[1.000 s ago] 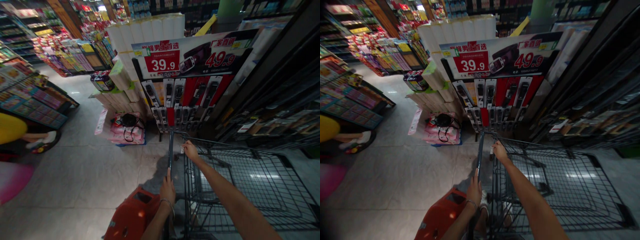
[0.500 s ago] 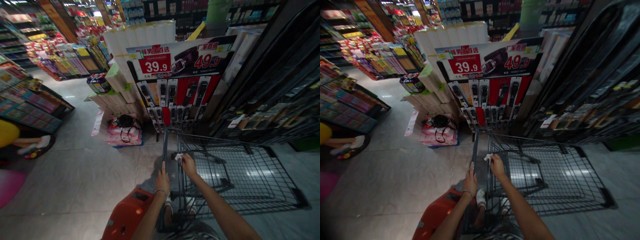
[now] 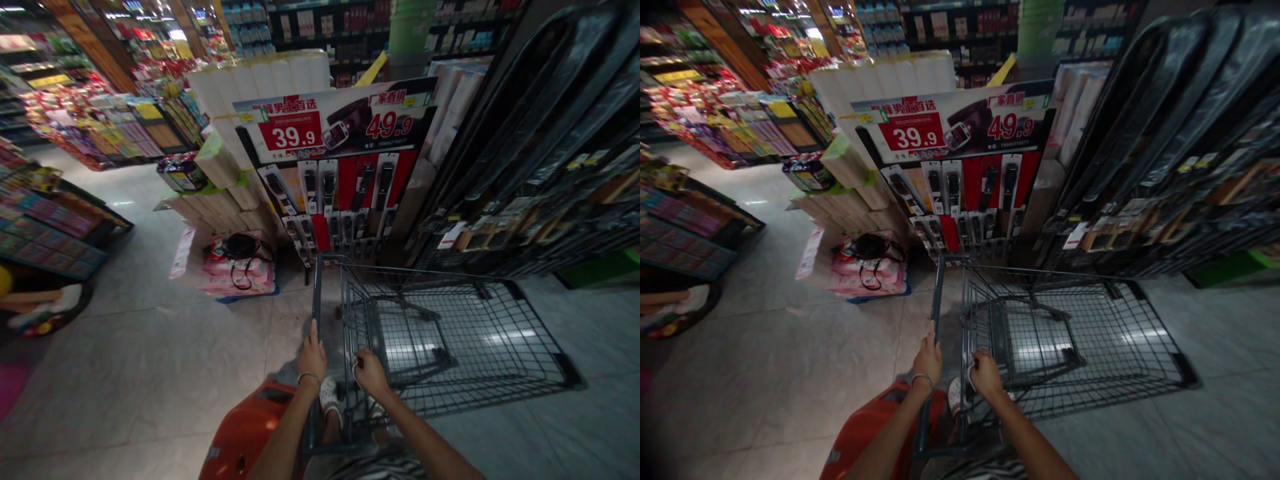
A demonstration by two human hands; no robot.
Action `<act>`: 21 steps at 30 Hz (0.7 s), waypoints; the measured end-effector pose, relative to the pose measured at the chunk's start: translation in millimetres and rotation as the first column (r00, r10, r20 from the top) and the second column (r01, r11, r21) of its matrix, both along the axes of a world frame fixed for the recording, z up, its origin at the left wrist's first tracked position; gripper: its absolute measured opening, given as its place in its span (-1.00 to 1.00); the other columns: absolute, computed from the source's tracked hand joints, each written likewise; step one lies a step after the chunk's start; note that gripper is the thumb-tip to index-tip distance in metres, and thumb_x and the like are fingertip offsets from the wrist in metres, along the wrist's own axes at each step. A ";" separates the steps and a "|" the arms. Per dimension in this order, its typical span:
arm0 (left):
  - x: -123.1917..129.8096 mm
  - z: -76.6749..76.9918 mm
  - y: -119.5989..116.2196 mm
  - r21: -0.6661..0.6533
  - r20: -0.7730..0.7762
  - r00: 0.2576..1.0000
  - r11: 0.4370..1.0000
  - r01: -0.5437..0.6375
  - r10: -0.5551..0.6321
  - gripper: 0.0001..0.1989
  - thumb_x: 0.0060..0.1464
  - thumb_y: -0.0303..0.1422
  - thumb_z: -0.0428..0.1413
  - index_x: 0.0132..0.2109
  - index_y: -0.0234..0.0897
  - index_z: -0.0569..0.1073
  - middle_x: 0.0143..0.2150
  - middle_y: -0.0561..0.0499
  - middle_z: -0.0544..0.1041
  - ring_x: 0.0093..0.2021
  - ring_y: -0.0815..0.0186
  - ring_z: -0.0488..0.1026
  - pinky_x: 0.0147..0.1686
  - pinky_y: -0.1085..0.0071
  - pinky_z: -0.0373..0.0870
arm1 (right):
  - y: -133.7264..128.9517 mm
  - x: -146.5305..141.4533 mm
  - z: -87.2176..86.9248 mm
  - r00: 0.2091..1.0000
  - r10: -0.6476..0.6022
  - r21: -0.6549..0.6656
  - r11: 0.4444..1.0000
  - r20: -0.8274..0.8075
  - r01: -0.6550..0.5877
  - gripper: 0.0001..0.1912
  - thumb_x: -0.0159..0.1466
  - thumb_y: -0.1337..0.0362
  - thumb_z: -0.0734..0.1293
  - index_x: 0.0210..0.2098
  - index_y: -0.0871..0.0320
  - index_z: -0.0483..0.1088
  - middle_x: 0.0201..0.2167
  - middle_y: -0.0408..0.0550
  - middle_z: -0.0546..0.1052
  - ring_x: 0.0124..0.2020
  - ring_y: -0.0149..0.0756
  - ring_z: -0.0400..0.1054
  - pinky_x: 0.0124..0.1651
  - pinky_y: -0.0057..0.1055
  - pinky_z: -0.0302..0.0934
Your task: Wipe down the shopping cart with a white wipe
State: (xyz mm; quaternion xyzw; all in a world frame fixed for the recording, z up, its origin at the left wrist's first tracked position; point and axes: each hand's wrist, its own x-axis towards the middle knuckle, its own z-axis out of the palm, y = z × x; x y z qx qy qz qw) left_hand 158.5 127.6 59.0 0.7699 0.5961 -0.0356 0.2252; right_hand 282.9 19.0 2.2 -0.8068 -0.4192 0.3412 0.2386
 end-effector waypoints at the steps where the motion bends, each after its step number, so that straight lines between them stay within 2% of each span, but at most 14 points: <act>1: -0.1 0.4 -0.3 0.001 -0.001 1.000 1.000 -0.001 0.001 -0.42 0.27 -0.39 -0.22 0.39 -0.13 -0.16 -0.09 -0.10 0.43 -0.25 0.30 0.49 -0.35 0.43 0.32 | -2.3 -0.8 0.5 1.000 -0.007 -0.004 1.000 0.000 0.007 -0.76 0.30 0.15 0.29 -0.19 0.20 0.40 -0.24 -0.10 0.49 -0.24 -0.37 0.41 -0.15 -0.29 0.36; 6: -0.9 1.8 -1.5 0.002 -0.001 1.000 1.000 -0.003 0.003 -0.42 0.27 -0.37 -0.22 0.39 -0.14 -0.15 -0.09 -0.10 0.44 -0.28 0.32 0.49 -0.35 0.44 0.32 | -0.1 -1.2 0.7 0.999 -0.051 -0.005 0.999 0.008 0.052 -0.78 0.30 0.16 0.30 -0.22 0.21 0.41 -0.23 -0.10 0.49 -0.23 -0.36 0.41 -0.12 -0.27 0.35; 17: -4.0 -5.7 -1.9 0.009 0.036 0.999 1.000 -0.013 0.012 -0.44 0.27 -0.38 -0.21 0.38 -0.15 -0.10 -0.06 -0.11 0.44 -0.28 0.32 0.49 -0.33 0.44 0.35 | 36.3 13.6 -15.2 0.958 -0.286 -0.014 0.958 -0.024 0.285 -0.73 0.31 0.13 0.28 -0.13 0.20 0.39 -0.19 -0.08 0.49 -0.25 -0.38 0.41 -0.17 -0.30 0.37; 21: -5.0 -9.7 -1.2 0.008 0.073 0.997 1.000 -0.008 0.007 -0.44 0.27 -0.39 -0.21 0.38 -0.15 -0.09 -0.06 -0.10 0.45 -0.24 0.32 0.49 -0.27 0.44 0.37 | 48.5 26.2 -22.5 0.938 -0.345 -0.001 0.939 -0.024 0.345 -0.71 0.31 0.12 0.27 -0.07 0.18 0.37 -0.13 -0.05 0.48 -0.20 -0.34 0.40 -0.14 -0.27 0.36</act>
